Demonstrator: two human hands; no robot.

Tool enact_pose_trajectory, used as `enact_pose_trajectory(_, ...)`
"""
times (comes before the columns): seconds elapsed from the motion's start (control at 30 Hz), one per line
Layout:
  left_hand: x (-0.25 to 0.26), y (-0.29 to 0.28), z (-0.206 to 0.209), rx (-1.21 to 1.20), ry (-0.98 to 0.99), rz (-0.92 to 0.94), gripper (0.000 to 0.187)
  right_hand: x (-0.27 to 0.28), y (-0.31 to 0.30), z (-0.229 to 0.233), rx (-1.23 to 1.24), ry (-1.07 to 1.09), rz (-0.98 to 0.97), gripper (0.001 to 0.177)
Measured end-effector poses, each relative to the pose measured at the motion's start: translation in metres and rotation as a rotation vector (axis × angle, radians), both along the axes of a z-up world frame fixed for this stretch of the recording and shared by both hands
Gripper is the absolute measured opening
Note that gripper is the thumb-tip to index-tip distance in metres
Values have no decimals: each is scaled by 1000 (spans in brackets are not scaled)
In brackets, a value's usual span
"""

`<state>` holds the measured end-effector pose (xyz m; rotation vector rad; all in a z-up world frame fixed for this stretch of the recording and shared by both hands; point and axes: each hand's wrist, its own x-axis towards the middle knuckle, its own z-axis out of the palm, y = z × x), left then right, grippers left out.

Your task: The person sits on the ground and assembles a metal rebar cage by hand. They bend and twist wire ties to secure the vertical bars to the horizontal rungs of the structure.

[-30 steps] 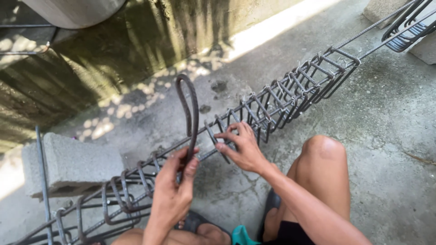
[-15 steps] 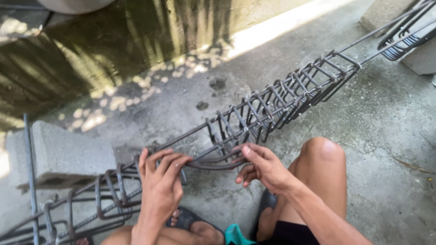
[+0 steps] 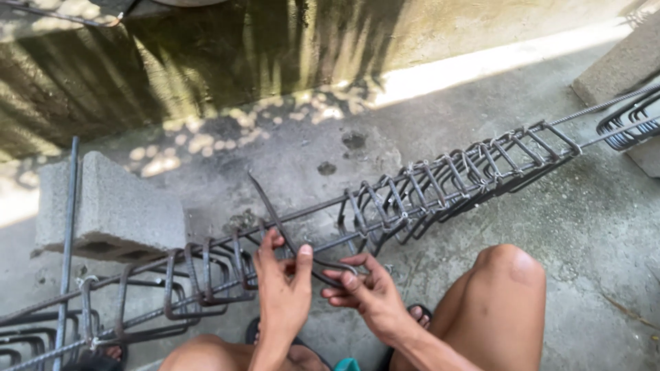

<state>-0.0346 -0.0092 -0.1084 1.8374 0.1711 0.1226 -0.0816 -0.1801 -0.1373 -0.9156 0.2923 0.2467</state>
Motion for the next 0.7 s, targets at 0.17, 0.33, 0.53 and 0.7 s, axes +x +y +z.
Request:
enact_pose_trajectory(0.17, 2, 11, 5, -145, 264, -31, 47, -14, 21, -29, 190, 12, 79, 48)
enact_pose_trajectory(0.33, 4, 20, 30, -175, 193, 25, 34, -9, 5, -44, 76, -97, 538, 37)
enact_pose_trajectory(0.53, 7, 34, 47, -294, 60, 126, 29, -17, -88, -242, -899, 209, 741, 28)
enact_pose_trajectory(0.7, 11, 38, 39, -378, 126, 150, 29, -34, -158, -349, -1658, 188, 808, 53)
